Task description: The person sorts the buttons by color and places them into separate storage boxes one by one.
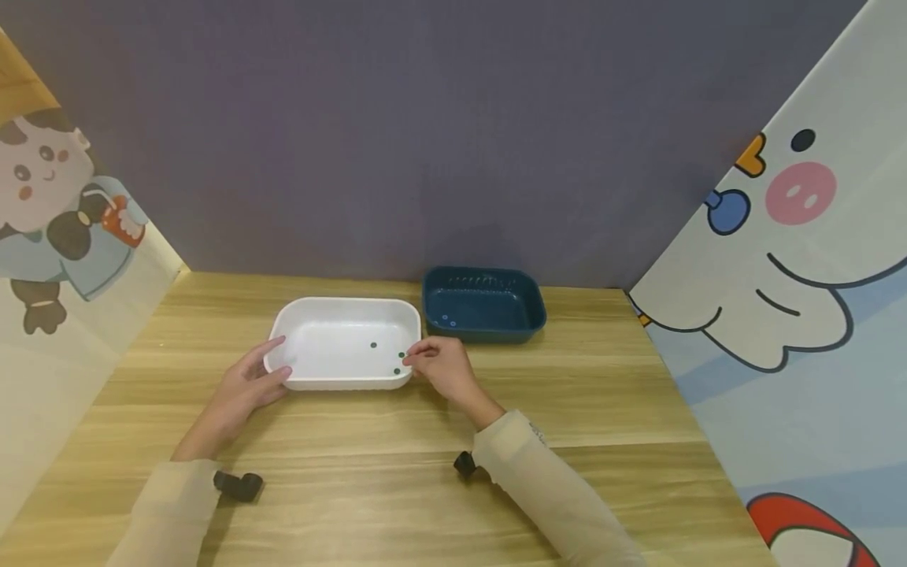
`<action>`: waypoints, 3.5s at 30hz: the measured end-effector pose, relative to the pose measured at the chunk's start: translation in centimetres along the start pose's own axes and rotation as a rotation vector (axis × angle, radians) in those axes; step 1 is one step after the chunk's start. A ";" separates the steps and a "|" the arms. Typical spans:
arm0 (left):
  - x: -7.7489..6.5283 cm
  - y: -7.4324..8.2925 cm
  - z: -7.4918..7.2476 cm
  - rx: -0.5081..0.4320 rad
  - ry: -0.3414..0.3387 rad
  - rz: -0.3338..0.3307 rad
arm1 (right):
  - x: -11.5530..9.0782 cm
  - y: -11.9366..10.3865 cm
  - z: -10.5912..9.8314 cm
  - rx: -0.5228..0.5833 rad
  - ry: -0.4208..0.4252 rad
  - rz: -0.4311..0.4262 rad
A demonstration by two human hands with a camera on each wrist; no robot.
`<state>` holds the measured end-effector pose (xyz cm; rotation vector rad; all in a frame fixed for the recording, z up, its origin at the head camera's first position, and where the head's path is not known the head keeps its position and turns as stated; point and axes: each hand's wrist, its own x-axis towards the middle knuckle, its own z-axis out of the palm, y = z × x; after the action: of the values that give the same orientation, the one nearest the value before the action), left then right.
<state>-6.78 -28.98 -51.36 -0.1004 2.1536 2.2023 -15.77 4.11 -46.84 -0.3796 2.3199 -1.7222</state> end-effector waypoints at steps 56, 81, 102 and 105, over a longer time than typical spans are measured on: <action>-0.1 0.1 -0.3 0.031 0.010 -0.014 | -4.9 3.2 -7.5 -1.042 -0.173 -0.035; -0.3 0.4 0.0 0.049 -0.006 -0.013 | -5.0 3.4 -7.4 -0.974 -0.101 -0.038; -0.1 0.5 0.0 0.041 -0.004 -0.021 | -4.1 1.7 -5.3 -0.354 -0.018 0.031; 0.0 0.4 -0.1 0.045 -0.001 -0.022 | -3.9 1.6 -4.7 -0.280 -0.019 0.003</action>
<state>-6.76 -29.04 -50.99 -0.1198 2.1892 2.1409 -13.78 10.04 -46.90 -0.4381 2.5502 -1.3864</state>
